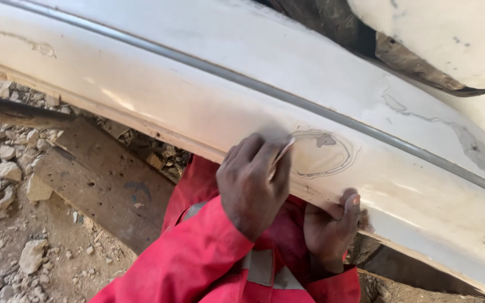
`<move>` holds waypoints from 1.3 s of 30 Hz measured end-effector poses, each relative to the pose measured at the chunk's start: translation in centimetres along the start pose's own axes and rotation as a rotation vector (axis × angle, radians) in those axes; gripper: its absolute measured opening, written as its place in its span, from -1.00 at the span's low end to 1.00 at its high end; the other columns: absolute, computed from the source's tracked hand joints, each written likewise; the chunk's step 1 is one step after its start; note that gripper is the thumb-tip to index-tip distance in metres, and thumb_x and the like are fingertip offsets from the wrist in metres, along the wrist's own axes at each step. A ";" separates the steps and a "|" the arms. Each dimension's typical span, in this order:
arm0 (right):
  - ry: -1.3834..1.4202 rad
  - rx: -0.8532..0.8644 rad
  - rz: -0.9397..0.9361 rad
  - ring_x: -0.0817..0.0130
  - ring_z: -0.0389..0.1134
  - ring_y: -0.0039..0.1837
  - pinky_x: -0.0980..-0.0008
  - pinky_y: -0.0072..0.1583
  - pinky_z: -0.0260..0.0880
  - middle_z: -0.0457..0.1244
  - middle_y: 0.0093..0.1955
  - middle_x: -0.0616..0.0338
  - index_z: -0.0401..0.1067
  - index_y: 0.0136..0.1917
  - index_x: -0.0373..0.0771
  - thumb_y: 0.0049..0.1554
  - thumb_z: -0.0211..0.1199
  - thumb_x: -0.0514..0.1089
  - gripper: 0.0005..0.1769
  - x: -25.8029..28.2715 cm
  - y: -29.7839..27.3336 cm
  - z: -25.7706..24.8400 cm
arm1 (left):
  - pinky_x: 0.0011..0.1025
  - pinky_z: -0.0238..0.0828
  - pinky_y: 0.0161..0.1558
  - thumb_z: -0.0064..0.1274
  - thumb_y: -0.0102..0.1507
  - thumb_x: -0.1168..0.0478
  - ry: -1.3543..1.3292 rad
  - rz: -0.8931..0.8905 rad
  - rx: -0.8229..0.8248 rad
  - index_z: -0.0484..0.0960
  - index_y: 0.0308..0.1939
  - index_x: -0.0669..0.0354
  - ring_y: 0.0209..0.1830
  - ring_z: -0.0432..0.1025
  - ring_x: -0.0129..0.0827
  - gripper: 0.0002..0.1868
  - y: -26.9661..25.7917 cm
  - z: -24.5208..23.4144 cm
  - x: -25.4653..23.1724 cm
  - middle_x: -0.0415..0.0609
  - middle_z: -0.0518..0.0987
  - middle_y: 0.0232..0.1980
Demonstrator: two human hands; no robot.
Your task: The person sands a specific area on a white car bumper using a sanding block. The bumper is held in place by the person's hands while they work on a marked section, likely preparing the surface for repair or painting.
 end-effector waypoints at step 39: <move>0.036 0.066 0.043 0.49 0.42 0.25 0.47 0.33 0.47 0.38 0.12 0.32 0.35 -0.12 0.02 0.33 0.48 0.09 -0.65 0.0 0.4 -1.2 | -0.10 0.41 -0.23 0.42 0.40 0.30 0.069 0.305 0.176 0.82 -0.16 0.13 -0.21 0.35 -0.08 -0.93 3.0 -0.4 2.1 -0.11 0.51 -0.21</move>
Point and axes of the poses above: each hand's wrist, its own y-axis towards the middle knuckle, its own z-axis out of the palm, x = y × z, the point moved 2 cm from there along y, towards the middle knuckle
